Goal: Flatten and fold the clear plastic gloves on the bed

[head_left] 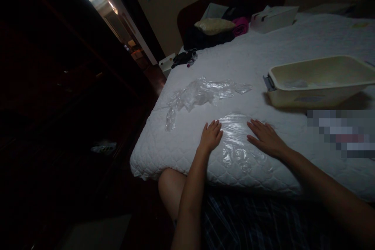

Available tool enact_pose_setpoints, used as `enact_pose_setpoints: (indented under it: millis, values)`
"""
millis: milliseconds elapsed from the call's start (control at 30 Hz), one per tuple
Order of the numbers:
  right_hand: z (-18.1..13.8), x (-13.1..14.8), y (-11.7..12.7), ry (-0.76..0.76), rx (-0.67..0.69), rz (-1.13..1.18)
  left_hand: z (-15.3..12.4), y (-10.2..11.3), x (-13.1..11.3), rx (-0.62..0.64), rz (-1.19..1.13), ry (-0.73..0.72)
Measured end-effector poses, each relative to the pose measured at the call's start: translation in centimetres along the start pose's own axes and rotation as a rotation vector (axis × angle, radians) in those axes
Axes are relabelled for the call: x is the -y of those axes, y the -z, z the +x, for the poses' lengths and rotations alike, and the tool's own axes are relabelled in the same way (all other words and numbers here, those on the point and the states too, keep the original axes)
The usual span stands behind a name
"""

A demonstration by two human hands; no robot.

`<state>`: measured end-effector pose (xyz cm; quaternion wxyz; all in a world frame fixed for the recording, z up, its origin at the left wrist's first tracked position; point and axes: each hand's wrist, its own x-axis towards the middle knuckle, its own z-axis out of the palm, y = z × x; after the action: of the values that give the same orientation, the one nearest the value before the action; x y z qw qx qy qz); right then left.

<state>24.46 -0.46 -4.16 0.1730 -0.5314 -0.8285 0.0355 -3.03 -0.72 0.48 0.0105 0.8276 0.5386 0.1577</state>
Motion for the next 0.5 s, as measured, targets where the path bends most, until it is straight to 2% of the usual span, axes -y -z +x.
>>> enact_pose_setpoints:
  millis: [100, 233, 500]
  values:
    - [0.1, -0.5, 0.0, -0.025, -0.066, 0.134, 0.0, -0.1, 0.1, 0.031, 0.029, 0.032]
    - [0.1, -1.0, 0.1, -0.061, -0.268, 0.291, -0.1, -0.2, 0.2, 0.043, 0.039, 0.043]
    - [-0.2, -0.1, 1.2, -0.084, -0.373, 0.129, -0.6, -0.1, 0.0, 0.023, 0.047, 0.072]
